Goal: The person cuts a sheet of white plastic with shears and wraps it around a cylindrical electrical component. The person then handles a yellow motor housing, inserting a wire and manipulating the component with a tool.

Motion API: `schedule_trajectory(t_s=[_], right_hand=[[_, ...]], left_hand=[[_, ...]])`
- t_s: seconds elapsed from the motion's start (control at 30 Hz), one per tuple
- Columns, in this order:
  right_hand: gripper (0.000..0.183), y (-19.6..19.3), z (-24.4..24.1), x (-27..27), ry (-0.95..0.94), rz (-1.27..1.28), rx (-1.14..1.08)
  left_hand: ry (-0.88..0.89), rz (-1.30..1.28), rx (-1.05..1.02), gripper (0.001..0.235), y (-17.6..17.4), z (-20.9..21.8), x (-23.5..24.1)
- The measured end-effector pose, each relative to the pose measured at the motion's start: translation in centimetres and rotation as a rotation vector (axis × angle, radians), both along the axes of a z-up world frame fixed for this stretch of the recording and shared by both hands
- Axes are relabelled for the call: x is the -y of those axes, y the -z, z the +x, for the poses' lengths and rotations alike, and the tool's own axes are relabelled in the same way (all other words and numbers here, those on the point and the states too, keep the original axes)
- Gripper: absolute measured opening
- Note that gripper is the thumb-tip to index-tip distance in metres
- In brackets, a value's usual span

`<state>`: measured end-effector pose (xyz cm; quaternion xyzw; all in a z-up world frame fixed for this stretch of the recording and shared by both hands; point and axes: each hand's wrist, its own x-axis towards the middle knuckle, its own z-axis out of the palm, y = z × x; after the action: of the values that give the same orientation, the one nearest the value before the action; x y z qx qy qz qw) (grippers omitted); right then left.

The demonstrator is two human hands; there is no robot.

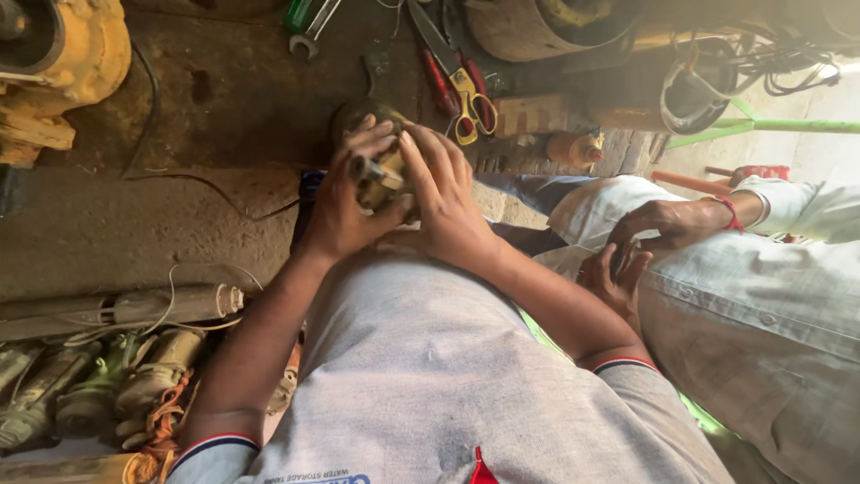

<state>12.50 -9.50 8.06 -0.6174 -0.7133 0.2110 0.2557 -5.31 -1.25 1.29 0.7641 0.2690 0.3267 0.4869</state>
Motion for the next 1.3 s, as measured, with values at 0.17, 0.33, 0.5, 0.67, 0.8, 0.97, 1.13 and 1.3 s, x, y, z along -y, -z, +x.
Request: schedule_trajectory(t_s=[0.17, 0.33, 0.5, 0.67, 0.8, 0.97, 1.13, 1.3], right_hand=[[0.065, 3.6, 6.7, -0.4, 0.223, -0.126, -0.402], [0.034, 10.9, 13.8, -4.3, 0.417, -0.176, 0.347], [0.019, 15.2, 15.7, -6.2, 0.383, -0.268, 0.319], [0.024, 17.5, 15.7, -6.9, 0.292, -0.034, 0.371], [0.042, 19.6, 15.7, -6.9, 0.395, -0.087, 0.312], [0.045, 21.8, 17.3, -7.3, 0.362, -0.16, 0.178], [0.041, 20.9, 18.8, -7.7, 0.295, -0.344, 0.151], [0.036, 14.9, 18.6, -5.9, 0.431, -0.248, 0.082]], left_hand=[[-0.009, -0.037, 0.049, 0.062, -0.1, 0.0, -0.6], [-0.017, -0.09, 0.093, 0.057, -0.1, 0.1, -1.2], [0.013, -0.095, 0.079, 0.054, -0.3, -0.7, -1.7], [0.058, -0.178, 0.06, 0.061, 0.7, 0.0, -2.8], [0.046, -0.195, 0.005, 0.069, 1.7, 0.8, -4.6], [0.021, -0.22, -0.08, 0.085, 2.7, 1.1, -7.8], [0.154, -0.261, -0.108, 0.091, 3.2, 2.1, -10.5], [0.229, -0.21, -0.208, 0.101, 2.3, 2.3, -12.5]])
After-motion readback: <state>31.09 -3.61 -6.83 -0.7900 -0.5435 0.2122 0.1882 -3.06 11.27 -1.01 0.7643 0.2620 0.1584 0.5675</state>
